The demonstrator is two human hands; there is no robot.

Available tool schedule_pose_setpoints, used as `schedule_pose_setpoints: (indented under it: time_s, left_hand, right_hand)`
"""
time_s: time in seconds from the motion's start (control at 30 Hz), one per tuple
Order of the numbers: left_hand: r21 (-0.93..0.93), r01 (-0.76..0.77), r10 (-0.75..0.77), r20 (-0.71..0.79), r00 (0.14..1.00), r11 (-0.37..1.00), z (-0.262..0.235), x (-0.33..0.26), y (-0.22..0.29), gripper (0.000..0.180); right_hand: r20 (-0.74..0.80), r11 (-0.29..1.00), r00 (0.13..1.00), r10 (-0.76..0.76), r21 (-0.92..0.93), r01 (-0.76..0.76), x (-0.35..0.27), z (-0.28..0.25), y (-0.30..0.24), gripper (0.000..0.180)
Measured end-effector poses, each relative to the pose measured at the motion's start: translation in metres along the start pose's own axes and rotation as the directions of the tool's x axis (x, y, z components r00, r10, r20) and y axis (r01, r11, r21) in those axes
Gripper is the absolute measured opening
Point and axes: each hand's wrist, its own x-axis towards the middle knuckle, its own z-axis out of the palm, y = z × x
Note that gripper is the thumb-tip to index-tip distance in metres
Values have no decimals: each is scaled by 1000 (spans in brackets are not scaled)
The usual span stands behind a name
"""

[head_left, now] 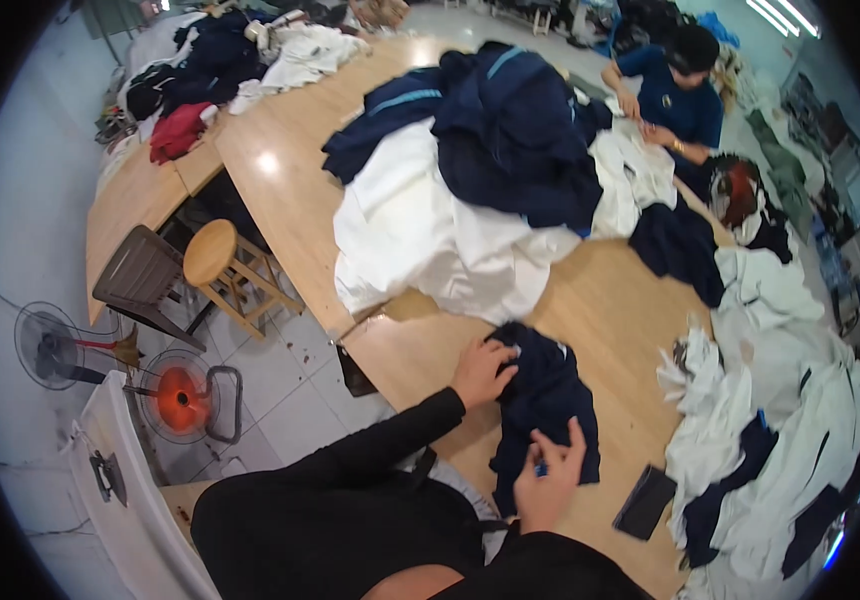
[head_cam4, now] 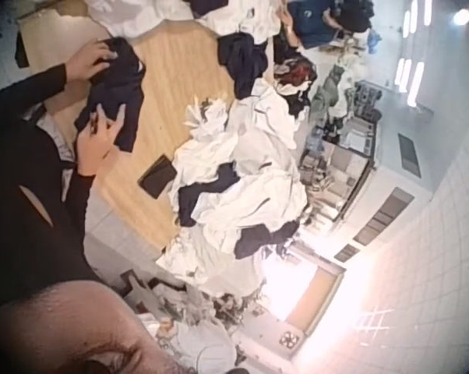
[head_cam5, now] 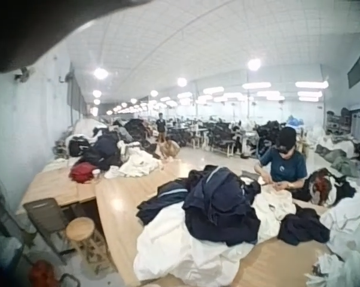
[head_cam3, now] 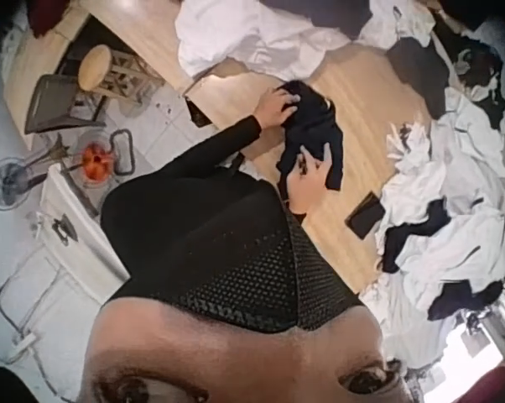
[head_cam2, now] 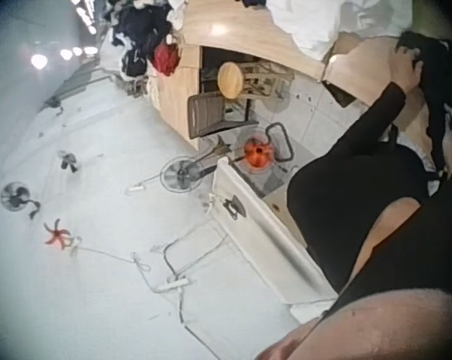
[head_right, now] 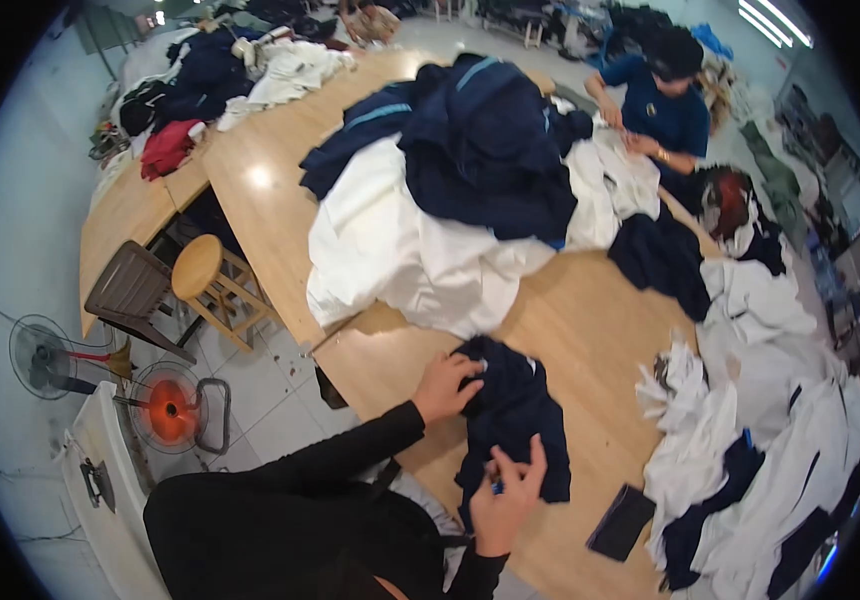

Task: Trimming excess threads and loose fabric ends from various garments using thread snips.

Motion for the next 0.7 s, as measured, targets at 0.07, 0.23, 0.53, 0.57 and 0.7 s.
schedule_pose_setpoints:
  time_s: [0.07, 0.23, 0.53, 0.57, 0.7]
  left_hand:
    - [-140, 17, -23, -38, 999, 990, -13, 4, -3, 35]
    - [-505, 60, -120, -87, 989, 861, -42, 2, 4, 30]
    - [-811, 128, -285, -49, 957, 571, -99, 15, 31, 28]
    - [-829, 98, -204, -20, 979, 550, -100, 18, 43, 31]
    - [-888, 49, 147, 130, 981, 458, -87, 6, 90, 47]
  right_hand:
    - [95, 998, 995, -37, 55, 31, 6, 24, 1, 20]
    - [148, 995, 984, 97, -48, -91, -4, 47, 52, 18]
    - [-553, 955, 831, -57, -274, -117, 48, -57, 43, 18]
    - [-557, 954, 828, -59, -276, -117, 52, -59, 36, 18]
    - [-227, 946, 966, 128, 320, -50, 48, -31, 17, 23]
